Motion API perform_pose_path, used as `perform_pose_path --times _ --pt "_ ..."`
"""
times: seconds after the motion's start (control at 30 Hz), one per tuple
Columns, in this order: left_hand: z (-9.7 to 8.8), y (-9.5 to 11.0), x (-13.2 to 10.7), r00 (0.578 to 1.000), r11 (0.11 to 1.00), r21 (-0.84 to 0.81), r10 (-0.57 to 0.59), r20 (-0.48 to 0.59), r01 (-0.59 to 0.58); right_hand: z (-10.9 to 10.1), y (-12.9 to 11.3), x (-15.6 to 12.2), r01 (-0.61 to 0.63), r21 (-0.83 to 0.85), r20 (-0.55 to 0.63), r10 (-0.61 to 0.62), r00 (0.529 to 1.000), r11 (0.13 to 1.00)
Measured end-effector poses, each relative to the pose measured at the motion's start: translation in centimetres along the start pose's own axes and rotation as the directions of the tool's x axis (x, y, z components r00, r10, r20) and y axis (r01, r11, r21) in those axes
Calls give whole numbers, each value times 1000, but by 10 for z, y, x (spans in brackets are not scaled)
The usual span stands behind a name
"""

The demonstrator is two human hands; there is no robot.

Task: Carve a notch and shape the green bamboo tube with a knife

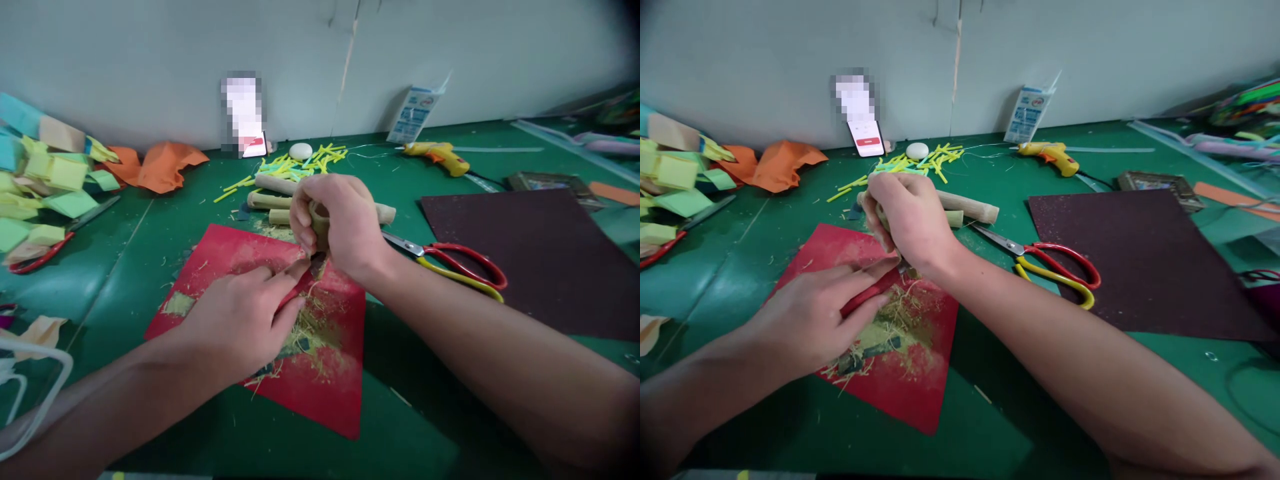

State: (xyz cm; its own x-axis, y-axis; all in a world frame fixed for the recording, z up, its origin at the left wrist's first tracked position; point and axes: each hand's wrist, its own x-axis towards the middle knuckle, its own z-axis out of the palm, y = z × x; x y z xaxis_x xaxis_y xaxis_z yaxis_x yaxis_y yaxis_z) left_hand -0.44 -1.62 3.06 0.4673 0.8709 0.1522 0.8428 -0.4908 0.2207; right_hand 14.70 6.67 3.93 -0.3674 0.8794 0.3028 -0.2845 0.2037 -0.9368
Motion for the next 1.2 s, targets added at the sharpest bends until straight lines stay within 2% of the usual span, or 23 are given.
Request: perform_pose_path --times 0.17,0.33,0.57,0.77,0.93,1.03,1.2 --pt "-29 -3 -5 997 994 104 8 78 -16 -4 -3 1 -56 -55 53 59 997 997" --pt "-37 -5 -8 993 985 170 4 114 -24 -6 -3 3 -78 -77 72 83 994 994" --pt "-31 -17 -2 984 999 -10 34 172 -33 -12 -1 5 -95 -3 177 94 980 996" --pt "-24 -19 0 989 995 -98 49 138 -36 -6 -2 2 -96 -48 85 99 991 994" --pt "-15 -14 7 992 989 -144 51 119 -33 -4 -2 0 -49 -29 58 50 997 998" --pt "-9 -12 7 994 988 -147 69 85 -56 -4 -1 0 -92 -54 16 93 996 994" --pt "4 -4 0 999 995 -102 17 40 -12 -6 2 1 -127 -42 -9 127 992 991"
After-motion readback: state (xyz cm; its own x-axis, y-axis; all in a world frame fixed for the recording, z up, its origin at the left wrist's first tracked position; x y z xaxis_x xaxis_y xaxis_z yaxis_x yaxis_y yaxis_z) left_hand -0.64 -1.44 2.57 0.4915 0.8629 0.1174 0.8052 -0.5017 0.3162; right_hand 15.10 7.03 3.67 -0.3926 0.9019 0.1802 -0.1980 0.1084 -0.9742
